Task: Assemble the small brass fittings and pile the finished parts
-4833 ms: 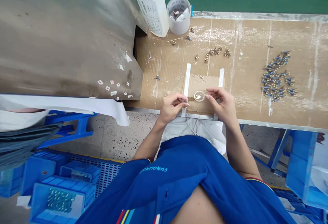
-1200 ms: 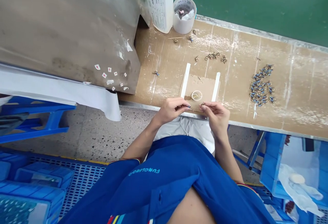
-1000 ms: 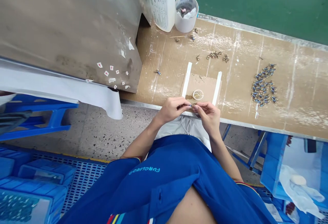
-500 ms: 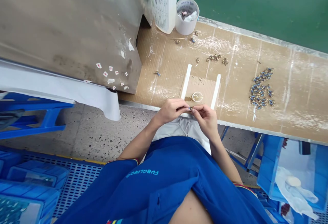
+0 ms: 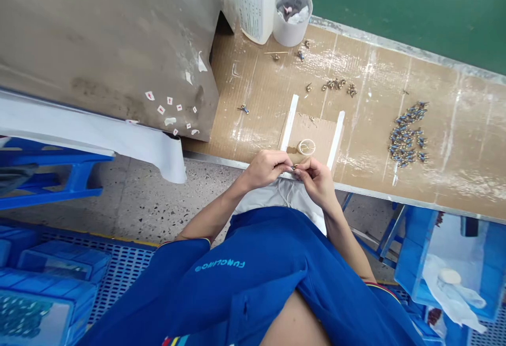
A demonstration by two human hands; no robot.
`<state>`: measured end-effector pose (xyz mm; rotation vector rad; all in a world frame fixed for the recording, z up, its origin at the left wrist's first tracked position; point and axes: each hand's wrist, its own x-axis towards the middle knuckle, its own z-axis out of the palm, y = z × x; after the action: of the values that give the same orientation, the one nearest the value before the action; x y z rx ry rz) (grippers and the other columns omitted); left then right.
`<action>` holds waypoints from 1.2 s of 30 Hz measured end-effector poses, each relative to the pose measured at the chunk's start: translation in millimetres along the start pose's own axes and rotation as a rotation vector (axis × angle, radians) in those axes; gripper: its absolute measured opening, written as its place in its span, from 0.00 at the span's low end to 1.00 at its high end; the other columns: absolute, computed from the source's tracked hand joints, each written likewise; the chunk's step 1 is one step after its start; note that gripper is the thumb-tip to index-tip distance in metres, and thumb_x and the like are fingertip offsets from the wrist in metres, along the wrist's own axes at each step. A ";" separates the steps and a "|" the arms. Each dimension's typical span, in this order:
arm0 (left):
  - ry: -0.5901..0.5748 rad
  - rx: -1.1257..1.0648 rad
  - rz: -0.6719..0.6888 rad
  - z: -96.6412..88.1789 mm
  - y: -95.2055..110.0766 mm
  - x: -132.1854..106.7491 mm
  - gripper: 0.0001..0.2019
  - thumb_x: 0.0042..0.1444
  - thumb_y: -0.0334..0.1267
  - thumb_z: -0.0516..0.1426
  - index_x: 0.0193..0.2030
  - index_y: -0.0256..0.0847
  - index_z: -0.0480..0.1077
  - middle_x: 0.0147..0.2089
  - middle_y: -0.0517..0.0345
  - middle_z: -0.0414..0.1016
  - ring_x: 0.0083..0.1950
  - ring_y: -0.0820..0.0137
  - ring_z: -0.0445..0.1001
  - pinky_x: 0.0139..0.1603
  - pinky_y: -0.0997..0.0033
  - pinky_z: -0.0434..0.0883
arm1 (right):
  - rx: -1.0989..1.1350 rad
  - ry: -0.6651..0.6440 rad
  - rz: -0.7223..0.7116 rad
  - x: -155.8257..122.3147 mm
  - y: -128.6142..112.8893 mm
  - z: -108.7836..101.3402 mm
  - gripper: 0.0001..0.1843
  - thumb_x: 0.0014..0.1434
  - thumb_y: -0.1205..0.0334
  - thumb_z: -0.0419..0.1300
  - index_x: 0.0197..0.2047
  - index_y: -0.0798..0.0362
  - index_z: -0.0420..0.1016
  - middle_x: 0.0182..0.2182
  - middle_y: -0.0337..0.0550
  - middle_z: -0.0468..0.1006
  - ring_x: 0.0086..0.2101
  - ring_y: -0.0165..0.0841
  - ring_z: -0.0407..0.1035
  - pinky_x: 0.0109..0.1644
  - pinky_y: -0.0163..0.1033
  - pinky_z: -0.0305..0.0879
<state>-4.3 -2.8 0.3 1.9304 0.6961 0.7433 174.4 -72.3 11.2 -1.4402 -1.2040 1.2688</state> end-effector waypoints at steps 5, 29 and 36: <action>0.014 -0.006 -0.021 0.2 0.7 -1.4 0.09 0.62 0.29 0.56 0.31 0.36 0.74 0.28 0.58 0.77 0.29 0.74 0.73 0.33 0.76 0.67 | -0.010 0.072 -0.053 -2.5 4.0 7.7 0.13 0.61 0.52 0.65 0.30 0.50 0.72 0.25 0.39 0.77 0.26 0.30 0.71 0.30 0.37 0.69; -0.015 0.055 0.053 0.6 1.7 4.5 0.12 0.68 0.36 0.56 0.35 0.36 0.76 0.32 0.55 0.81 0.32 0.73 0.77 0.36 0.75 0.71 | 0.099 0.075 0.005 -4.7 10.6 -7.5 0.14 0.59 0.47 0.68 0.36 0.49 0.79 0.34 0.42 0.84 0.32 0.32 0.78 0.35 0.37 0.76; -0.059 0.027 0.088 3.4 -3.9 5.6 0.12 0.67 0.33 0.55 0.34 0.37 0.76 0.30 0.56 0.80 0.31 0.73 0.77 0.33 0.75 0.70 | 0.075 -0.016 -0.016 -1.9 6.1 -10.6 0.11 0.61 0.55 0.66 0.30 0.49 0.75 0.28 0.39 0.81 0.29 0.31 0.76 0.34 0.37 0.75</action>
<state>1.3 1.0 -3.4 2.0104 0.5910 0.7309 185.7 -75.2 6.9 -1.3661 -1.1642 1.3037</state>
